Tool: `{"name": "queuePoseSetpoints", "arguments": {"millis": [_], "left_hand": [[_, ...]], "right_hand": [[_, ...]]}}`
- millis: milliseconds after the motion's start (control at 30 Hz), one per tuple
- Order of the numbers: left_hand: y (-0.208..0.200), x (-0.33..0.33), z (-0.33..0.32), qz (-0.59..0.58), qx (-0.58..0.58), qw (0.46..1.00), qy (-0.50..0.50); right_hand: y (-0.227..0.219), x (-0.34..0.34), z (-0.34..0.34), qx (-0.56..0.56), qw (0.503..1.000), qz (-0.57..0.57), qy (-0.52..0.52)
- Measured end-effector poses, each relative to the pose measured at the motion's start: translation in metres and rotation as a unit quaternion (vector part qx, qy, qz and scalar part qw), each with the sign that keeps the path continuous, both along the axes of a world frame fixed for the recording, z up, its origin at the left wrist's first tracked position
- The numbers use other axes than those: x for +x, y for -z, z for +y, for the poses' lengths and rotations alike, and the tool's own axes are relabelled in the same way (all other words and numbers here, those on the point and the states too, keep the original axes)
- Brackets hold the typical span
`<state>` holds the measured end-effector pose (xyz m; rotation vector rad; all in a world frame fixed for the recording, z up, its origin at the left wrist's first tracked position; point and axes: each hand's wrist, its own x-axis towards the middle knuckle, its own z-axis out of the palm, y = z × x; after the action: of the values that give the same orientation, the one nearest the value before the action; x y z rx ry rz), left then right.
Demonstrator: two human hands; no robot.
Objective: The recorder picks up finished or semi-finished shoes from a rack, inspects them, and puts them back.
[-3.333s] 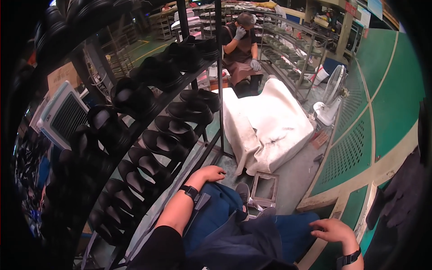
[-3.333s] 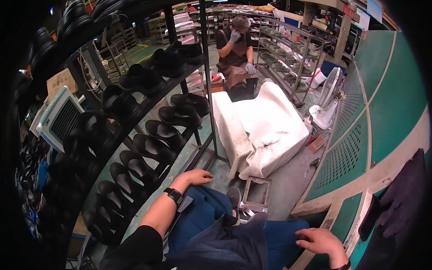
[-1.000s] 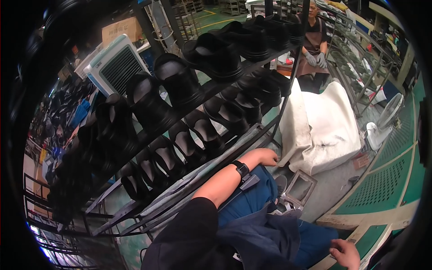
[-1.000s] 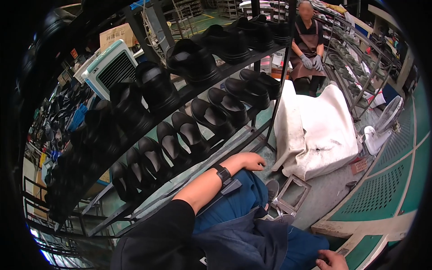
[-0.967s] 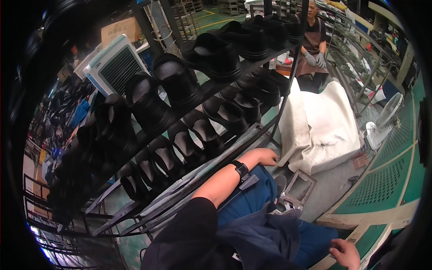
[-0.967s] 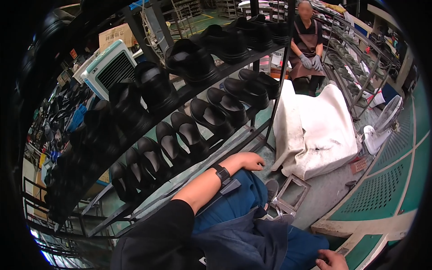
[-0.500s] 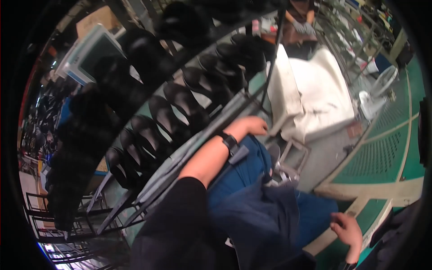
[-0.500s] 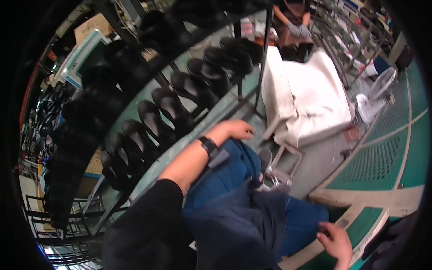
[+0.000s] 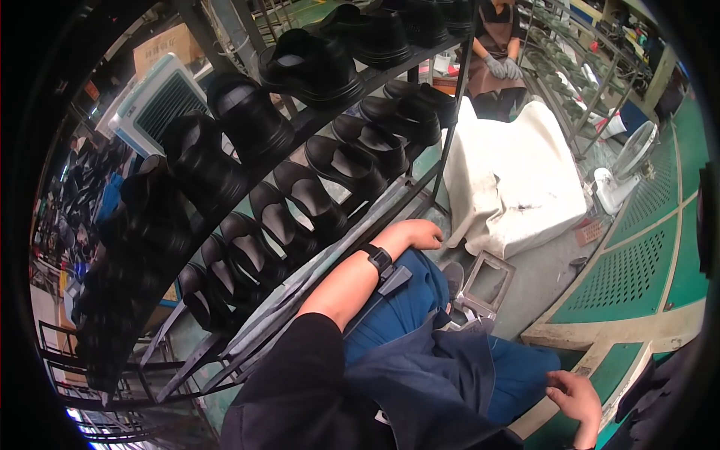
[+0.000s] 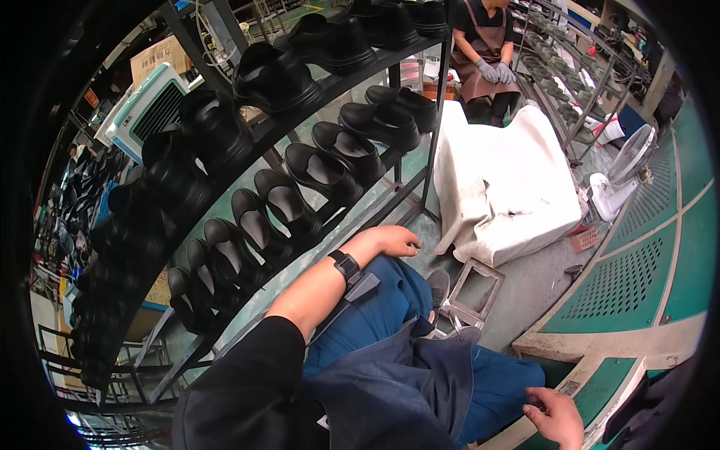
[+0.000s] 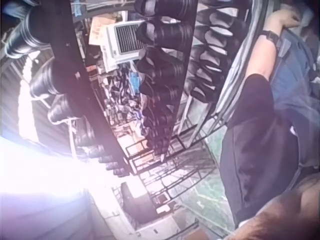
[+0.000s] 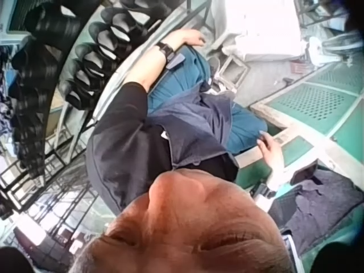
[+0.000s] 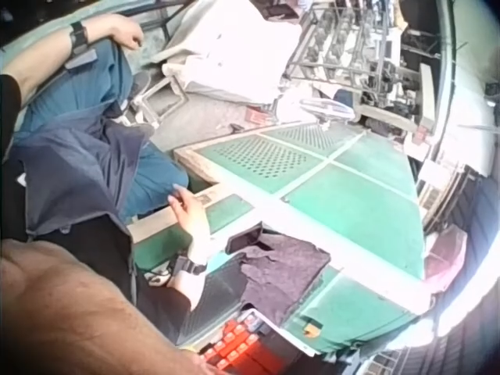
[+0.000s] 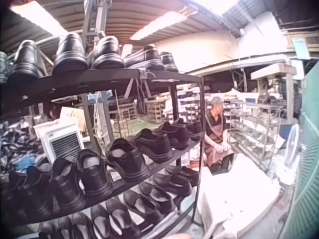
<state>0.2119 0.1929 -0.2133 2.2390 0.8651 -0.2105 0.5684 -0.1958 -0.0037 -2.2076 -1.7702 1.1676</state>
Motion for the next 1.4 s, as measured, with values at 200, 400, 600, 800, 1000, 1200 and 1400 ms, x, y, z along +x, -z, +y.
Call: {"name": "queuePoseSetpoints", "arguments": {"millis": [200, 400, 600, 800, 1000, 1200, 1400], "left_hand": [[0.001, -0.001, 0.000, 0.003, 0.004, 1.000, -0.005], [0.003, 0.000, 0.000, 0.000, 0.006, 1.000, -0.007], [0.002, -0.001, -0.001, 0.000, 0.012, 1.000, -0.005], [-0.004, -0.002, -0.002, 0.002, 0.003, 1.000, -0.010], [-0.007, -0.002, -0.003, 0.000, -0.001, 1.000, -0.016], [-0.002, -0.002, -0.002, -0.004, 0.005, 1.000, -0.016], [-0.001, -0.002, -0.001, -0.006, 0.005, 1.000, -0.014]], "right_hand": [[0.009, 0.009, -0.004, -0.004, 1.000, -0.008, -0.012], [0.003, 0.002, -0.002, -0.004, 1.000, 0.027, 0.001], [-0.003, -0.004, 0.002, -0.028, 0.998, 0.046, 0.029], [-0.004, -0.005, 0.002, -0.031, 0.999, 0.036, 0.024], [-0.005, -0.006, 0.002, -0.033, 0.999, 0.033, 0.027], [-0.002, -0.005, 0.001, -0.022, 0.999, 0.033, 0.015], [0.000, -0.003, 0.001, -0.014, 1.000, 0.020, 0.000]]}}
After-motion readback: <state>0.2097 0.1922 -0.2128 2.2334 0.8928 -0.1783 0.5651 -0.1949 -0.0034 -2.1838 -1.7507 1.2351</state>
